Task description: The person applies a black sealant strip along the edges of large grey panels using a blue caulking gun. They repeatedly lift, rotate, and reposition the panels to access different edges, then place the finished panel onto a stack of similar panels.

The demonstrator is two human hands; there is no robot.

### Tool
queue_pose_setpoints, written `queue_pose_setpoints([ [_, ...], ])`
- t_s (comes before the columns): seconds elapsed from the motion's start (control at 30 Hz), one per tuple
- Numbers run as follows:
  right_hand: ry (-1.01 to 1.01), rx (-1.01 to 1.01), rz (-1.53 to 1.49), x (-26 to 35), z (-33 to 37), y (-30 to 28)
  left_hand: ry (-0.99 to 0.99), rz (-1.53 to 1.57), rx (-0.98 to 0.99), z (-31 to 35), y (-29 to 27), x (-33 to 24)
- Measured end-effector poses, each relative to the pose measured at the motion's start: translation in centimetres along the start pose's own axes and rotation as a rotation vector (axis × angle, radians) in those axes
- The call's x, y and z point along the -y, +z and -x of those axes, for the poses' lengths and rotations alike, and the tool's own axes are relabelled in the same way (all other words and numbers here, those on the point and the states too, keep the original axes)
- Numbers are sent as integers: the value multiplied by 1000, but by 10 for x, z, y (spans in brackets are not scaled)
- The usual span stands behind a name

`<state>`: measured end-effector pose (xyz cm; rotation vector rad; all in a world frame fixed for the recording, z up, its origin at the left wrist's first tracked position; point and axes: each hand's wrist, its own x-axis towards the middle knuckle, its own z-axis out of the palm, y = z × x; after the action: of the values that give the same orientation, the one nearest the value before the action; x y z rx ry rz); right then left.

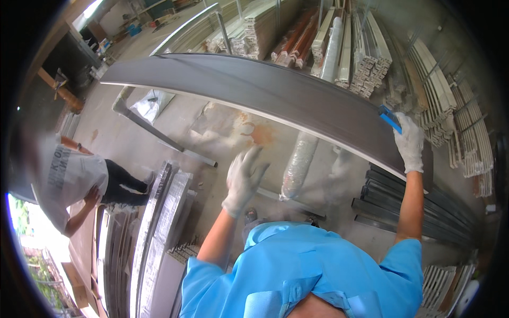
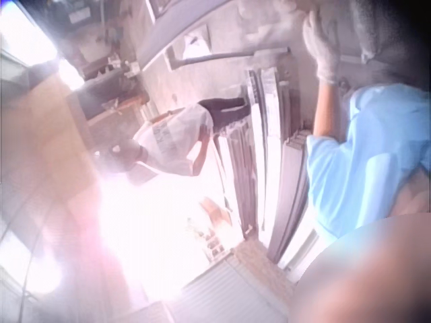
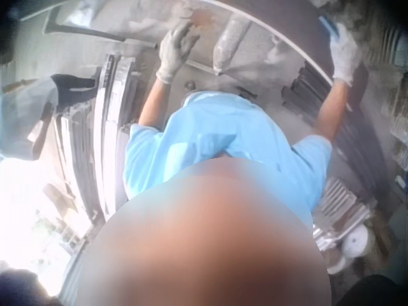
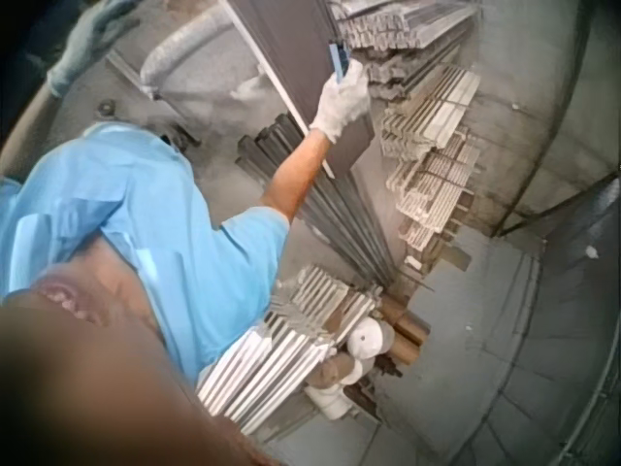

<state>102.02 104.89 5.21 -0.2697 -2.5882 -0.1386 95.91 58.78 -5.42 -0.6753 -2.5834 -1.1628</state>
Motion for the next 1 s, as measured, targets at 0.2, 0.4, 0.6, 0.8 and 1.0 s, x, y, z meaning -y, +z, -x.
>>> queue_pose_setpoints([
  [0.2, -311, 25, 144, -24, -2, 70, 250, -394, -110, -125, 102, -74],
  [0.4, -404, -67, -8, -41, 2, 97, 73, -461, 19, -141, 148, -54],
  [0.6, -360, -71, -154, -43, 2, 99, 53, -487, 17, -144, 144, -56],
  [0.8, -291, -39, -234, -48, 1, 99, 80, -473, 98, -152, 135, -53],
  [1.0, -259, -44, -296, -51, 0, 99, 76, -472, 101, -182, 114, -27],
])
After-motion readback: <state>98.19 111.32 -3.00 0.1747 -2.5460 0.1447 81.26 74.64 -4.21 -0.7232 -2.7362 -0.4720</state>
